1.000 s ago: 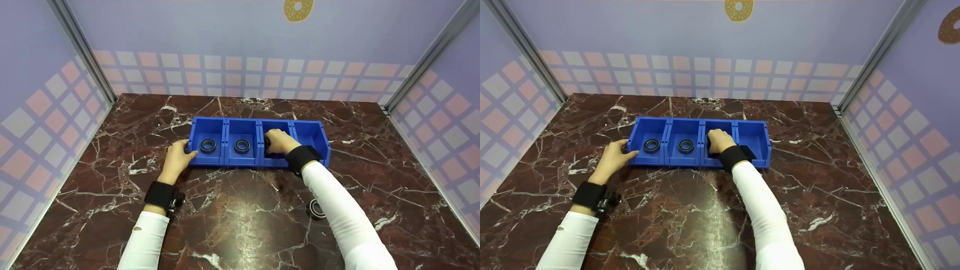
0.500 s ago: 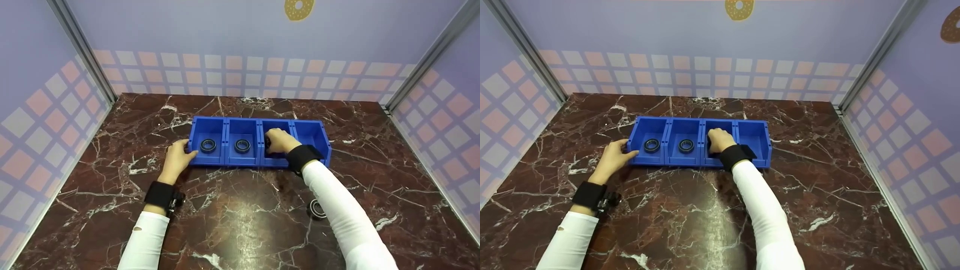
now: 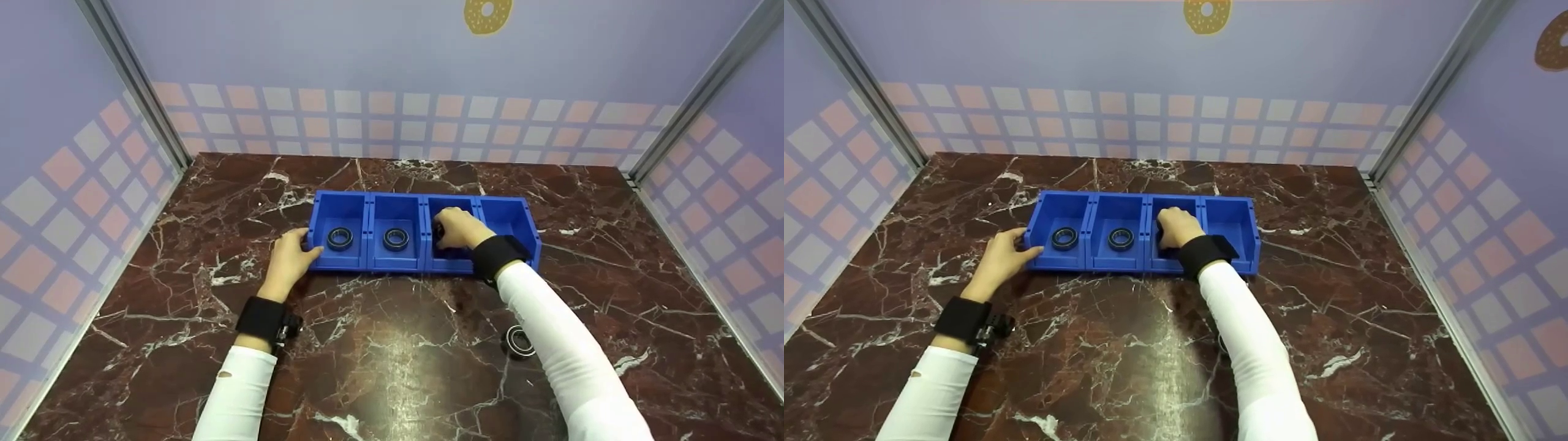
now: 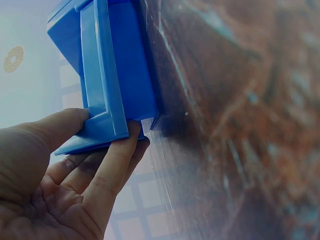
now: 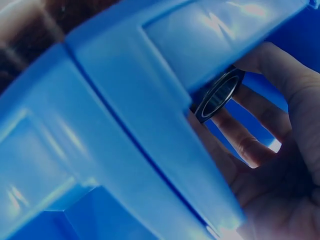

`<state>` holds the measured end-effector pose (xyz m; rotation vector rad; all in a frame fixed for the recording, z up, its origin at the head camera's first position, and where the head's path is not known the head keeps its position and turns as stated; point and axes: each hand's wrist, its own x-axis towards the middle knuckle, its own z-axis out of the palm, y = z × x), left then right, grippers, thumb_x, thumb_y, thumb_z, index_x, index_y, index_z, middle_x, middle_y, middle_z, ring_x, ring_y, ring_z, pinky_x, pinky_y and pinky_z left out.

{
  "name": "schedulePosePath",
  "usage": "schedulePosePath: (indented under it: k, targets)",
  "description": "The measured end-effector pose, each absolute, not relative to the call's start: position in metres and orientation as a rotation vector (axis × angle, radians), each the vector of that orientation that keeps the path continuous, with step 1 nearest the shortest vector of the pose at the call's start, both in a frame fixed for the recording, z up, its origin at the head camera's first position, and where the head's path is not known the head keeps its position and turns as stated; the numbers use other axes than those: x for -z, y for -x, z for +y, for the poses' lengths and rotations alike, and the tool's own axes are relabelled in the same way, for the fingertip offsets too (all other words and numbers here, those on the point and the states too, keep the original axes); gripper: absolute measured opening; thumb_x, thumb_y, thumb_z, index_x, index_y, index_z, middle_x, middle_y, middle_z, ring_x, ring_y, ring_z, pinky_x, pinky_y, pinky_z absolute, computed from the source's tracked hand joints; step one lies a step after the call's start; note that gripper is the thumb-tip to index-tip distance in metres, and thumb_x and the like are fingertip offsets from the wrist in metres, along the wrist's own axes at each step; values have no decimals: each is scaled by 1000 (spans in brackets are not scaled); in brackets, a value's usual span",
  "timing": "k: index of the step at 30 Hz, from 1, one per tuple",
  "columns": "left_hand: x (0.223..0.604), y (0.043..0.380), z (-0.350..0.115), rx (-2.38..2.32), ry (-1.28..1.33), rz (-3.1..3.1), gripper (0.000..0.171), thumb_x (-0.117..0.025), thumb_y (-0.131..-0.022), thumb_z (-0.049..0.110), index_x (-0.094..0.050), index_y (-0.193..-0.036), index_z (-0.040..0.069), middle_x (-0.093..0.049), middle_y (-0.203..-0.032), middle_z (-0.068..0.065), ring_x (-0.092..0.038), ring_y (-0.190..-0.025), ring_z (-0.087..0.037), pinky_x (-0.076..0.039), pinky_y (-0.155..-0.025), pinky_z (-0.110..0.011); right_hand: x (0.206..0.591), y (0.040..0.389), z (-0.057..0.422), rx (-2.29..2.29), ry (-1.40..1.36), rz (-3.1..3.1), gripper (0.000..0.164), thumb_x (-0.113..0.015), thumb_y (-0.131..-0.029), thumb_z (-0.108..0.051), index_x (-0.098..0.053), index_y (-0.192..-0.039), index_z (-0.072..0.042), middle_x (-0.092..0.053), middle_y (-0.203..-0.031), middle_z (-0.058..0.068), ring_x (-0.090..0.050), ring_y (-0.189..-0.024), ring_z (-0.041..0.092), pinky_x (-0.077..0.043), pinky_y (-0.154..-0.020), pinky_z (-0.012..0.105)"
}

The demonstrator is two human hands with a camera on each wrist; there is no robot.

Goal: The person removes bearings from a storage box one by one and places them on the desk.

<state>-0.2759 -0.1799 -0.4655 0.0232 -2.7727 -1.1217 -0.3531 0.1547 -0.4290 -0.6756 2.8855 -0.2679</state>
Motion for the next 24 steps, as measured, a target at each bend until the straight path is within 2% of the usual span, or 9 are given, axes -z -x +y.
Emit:
schedulePosePath:
  k: [10, 24]
  targets:
    - [465, 276, -180, 1113, -27, -2770, 50, -71, -93, 10, -58, -136, -12, -63, -135, -33, -62, -126, -46, -50, -109, -54, 423, 353, 157, 279, 685, 2883, 30, -79, -79, -11, -71, -104, 2, -70, -112, 23, -66, -108, 41, -55, -95, 55]
    - [465, 276, -180, 1148, -13, -2764, 51, -71, -93, 10, -57, -137, -13, -63, -135, -33, -63, -126, -46, -51, -108, -54, 414, 348, 158, 295, 737, 2889, 34, -84, -79, -18, -73, -106, 0, -73, -107, 20, -66, -99, 35, -56, -90, 52]
